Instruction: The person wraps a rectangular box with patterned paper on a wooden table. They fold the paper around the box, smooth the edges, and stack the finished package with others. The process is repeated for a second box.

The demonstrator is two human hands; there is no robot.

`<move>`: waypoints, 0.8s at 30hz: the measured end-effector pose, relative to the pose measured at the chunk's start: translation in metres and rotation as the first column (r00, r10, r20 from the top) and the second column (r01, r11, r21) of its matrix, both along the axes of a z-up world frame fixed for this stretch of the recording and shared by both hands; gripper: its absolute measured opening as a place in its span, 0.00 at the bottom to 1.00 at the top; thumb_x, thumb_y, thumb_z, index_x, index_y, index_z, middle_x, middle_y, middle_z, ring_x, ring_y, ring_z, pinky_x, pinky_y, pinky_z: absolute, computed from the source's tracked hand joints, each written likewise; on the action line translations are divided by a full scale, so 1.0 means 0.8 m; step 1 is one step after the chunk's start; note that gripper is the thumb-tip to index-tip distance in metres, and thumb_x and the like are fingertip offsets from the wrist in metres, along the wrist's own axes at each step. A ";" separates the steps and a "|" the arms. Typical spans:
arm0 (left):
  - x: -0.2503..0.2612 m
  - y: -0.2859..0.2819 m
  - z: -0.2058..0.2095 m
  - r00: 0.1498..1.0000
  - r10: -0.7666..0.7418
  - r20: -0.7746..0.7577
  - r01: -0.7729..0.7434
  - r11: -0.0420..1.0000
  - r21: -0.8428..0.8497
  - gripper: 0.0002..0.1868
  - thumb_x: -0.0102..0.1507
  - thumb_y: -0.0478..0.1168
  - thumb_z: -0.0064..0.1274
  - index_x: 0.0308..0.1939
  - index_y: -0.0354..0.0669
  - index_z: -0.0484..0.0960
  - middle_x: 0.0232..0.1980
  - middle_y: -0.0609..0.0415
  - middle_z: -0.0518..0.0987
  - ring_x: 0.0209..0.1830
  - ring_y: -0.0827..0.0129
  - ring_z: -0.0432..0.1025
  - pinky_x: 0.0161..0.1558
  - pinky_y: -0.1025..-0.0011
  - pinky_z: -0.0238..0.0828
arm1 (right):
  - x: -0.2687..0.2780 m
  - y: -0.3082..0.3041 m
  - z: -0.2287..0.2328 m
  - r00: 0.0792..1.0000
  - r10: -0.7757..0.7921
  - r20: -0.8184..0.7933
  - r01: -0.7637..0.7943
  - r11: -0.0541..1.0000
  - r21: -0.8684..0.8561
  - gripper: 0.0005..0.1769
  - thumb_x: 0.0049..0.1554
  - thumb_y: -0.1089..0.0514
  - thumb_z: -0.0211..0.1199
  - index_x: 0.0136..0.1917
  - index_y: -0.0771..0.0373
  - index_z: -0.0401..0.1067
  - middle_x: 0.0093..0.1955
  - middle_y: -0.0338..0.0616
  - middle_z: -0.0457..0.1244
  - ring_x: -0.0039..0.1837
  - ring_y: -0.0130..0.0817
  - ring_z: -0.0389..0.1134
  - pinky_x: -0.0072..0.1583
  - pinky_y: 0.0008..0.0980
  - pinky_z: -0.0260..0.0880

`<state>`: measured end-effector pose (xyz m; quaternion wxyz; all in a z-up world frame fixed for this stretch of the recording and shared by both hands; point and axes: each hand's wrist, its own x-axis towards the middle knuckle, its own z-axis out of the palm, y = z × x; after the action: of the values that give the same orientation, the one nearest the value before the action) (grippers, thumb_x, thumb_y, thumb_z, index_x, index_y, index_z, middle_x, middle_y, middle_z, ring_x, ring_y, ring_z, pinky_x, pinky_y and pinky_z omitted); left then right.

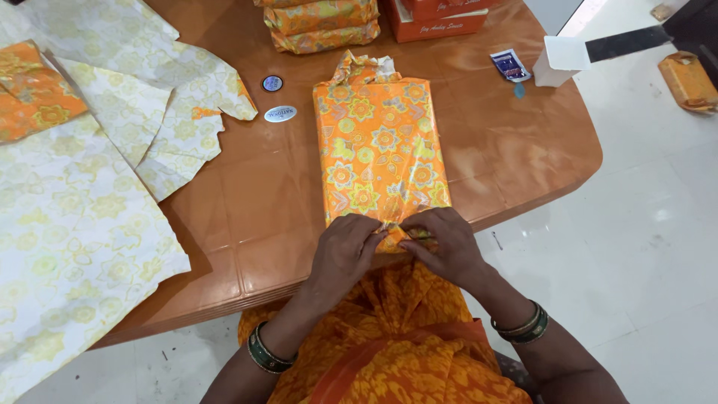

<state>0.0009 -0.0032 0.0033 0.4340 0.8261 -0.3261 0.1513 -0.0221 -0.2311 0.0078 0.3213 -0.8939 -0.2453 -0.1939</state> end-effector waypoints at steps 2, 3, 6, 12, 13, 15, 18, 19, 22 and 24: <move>0.004 -0.003 0.006 0.998 0.028 -0.059 -0.029 0.999 -0.017 0.07 0.64 0.36 0.59 0.43 0.38 0.79 0.37 0.46 0.79 0.39 0.50 0.75 0.42 0.57 0.70 | 0.007 -0.002 0.003 0.999 -0.016 -0.038 0.016 1.000 0.006 0.17 0.49 0.55 0.76 0.49 0.60 0.75 0.47 0.41 0.69 0.50 0.43 0.69 0.52 0.41 0.68; 0.005 -0.005 0.009 0.995 0.042 -0.091 -0.043 0.999 -0.009 0.08 0.64 0.37 0.59 0.42 0.38 0.79 0.37 0.46 0.79 0.39 0.50 0.74 0.41 0.57 0.70 | 0.008 -0.003 0.005 0.998 -0.017 -0.061 0.017 1.000 -0.002 0.16 0.50 0.54 0.76 0.49 0.59 0.75 0.46 0.40 0.69 0.49 0.43 0.70 0.51 0.41 0.69; 0.014 -0.009 0.019 0.990 0.079 -0.117 -0.078 0.997 0.011 0.09 0.63 0.38 0.59 0.41 0.37 0.78 0.37 0.46 0.78 0.39 0.50 0.74 0.39 0.56 0.70 | 0.013 -0.002 0.013 0.997 0.019 -0.075 -0.024 0.998 -0.064 0.14 0.52 0.54 0.73 0.51 0.56 0.76 0.46 0.39 0.69 0.49 0.41 0.70 0.51 0.40 0.69; 0.032 -0.015 0.024 0.984 0.085 -0.154 -0.073 0.994 0.085 0.09 0.63 0.39 0.59 0.40 0.39 0.76 0.38 0.49 0.78 0.40 0.52 0.75 0.38 0.57 0.70 | 0.012 0.001 0.023 0.992 0.119 -0.043 -0.126 0.952 -0.280 0.22 0.57 0.56 0.65 0.65 0.53 0.76 0.51 0.39 0.66 0.53 0.40 0.65 0.55 0.39 0.66; 0.035 -0.014 0.023 0.983 0.073 -0.169 -0.056 0.993 0.103 0.08 0.63 0.39 0.59 0.40 0.40 0.76 0.38 0.50 0.78 0.39 0.53 0.75 0.38 0.57 0.71 | 0.012 0.002 0.023 0.992 0.121 -0.042 -0.128 0.947 -0.296 0.23 0.57 0.56 0.64 0.66 0.53 0.75 0.53 0.39 0.65 0.55 0.40 0.64 0.56 0.39 0.65; 0.037 -0.012 0.021 0.980 0.063 -0.187 -0.037 0.990 0.138 0.07 0.63 0.39 0.58 0.39 0.42 0.77 0.37 0.51 0.77 0.39 0.54 0.75 0.39 0.58 0.71 | 0.012 0.003 0.022 0.992 0.111 -0.065 -0.125 0.941 -0.314 0.24 0.58 0.54 0.64 0.67 0.54 0.74 0.55 0.39 0.65 0.57 0.40 0.63 0.58 0.40 0.64; 0.030 -0.008 0.015 0.994 0.068 -0.083 -0.047 0.971 0.235 0.08 0.63 0.37 0.55 0.44 0.39 0.79 0.41 0.48 0.77 0.44 0.52 0.74 0.43 0.56 0.71 | 0.015 0.004 0.021 0.995 0.066 -0.079 -0.088 0.943 -0.320 0.23 0.59 0.51 0.65 0.67 0.53 0.74 0.58 0.42 0.63 0.61 0.43 0.62 0.61 0.43 0.64; 0.018 -0.005 0.012 0.998 0.058 0.020 -0.061 0.954 0.295 0.12 0.61 0.35 0.54 0.48 0.36 0.79 0.44 0.46 0.77 0.47 0.51 0.73 0.45 0.56 0.70 | 0.012 0.004 0.021 0.997 0.045 -0.055 -0.060 0.945 -0.321 0.23 0.58 0.51 0.65 0.66 0.52 0.74 0.61 0.45 0.63 0.63 0.45 0.61 0.63 0.45 0.63; -0.012 -0.005 -0.001 0.946 -0.046 0.321 -0.117 0.875 0.469 0.22 0.61 0.36 0.49 0.57 0.28 0.76 0.57 0.38 0.76 0.62 0.46 0.69 0.62 0.53 0.66 | 0.012 0.008 0.024 0.996 0.017 0.082 0.013 0.936 -0.351 0.21 0.57 0.49 0.64 0.63 0.49 0.75 0.66 0.46 0.61 0.71 0.51 0.57 0.68 0.50 0.57; -0.032 -0.008 -0.012 0.896 -0.071 0.438 -0.196 0.822 0.534 0.25 0.63 0.38 0.47 0.62 0.25 0.73 0.65 0.34 0.74 0.71 0.45 0.65 0.70 0.50 0.61 | 0.012 0.009 0.025 0.996 0.026 0.087 0.007 0.935 -0.356 0.20 0.58 0.49 0.63 0.63 0.50 0.75 0.68 0.44 0.61 0.75 0.51 0.55 0.71 0.53 0.54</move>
<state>-0.0245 -0.0095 -0.0064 0.0792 0.8717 -0.4172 0.2446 -0.0126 -0.2242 0.0275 0.1438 -0.9263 -0.2950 -0.1850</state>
